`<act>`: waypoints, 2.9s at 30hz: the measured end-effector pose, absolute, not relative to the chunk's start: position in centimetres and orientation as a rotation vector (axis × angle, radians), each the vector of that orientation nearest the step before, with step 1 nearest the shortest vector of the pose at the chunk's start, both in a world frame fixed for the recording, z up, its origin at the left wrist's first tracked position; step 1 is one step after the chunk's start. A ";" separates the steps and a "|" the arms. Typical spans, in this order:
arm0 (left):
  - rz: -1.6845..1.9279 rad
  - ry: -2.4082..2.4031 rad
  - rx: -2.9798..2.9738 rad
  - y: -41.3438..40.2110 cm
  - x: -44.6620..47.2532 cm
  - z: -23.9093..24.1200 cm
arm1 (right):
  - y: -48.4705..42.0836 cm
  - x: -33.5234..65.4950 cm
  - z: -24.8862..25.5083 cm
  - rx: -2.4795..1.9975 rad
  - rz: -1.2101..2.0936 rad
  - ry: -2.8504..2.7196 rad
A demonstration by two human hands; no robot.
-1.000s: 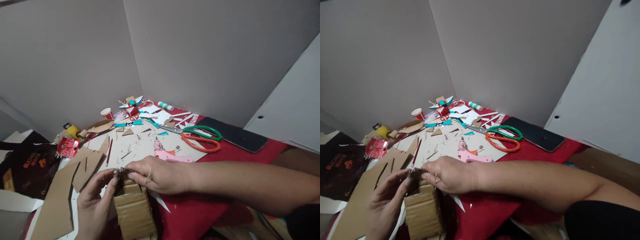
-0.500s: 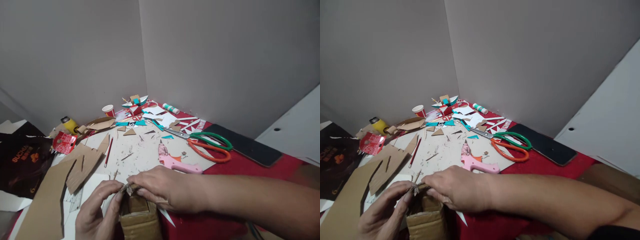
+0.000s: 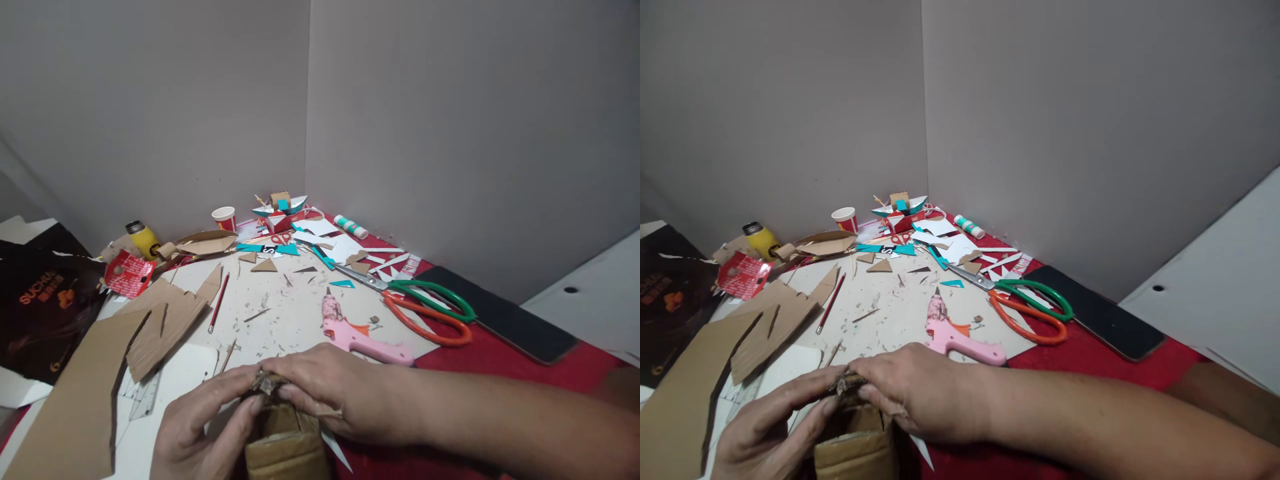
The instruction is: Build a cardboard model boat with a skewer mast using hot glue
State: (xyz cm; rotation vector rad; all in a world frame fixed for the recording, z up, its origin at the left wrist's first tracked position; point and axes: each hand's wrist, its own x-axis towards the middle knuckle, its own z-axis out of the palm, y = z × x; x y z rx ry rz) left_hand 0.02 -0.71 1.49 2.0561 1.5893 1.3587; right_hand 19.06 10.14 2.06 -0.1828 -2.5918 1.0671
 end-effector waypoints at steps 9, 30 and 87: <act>1.331 1.502 2.348 -1.0 0.2 2.0 | 10.5 19.3 1.6 -0.047 0.903 -2.315; 1.370 1.481 2.118 -1.2 1.0 0.8 | 10.3 19.0 1.9 -0.232 1.119 -2.291; 1.222 1.489 1.863 -0.6 1.6 0.4 | 10.1 19.8 0.4 -0.226 0.658 -2.394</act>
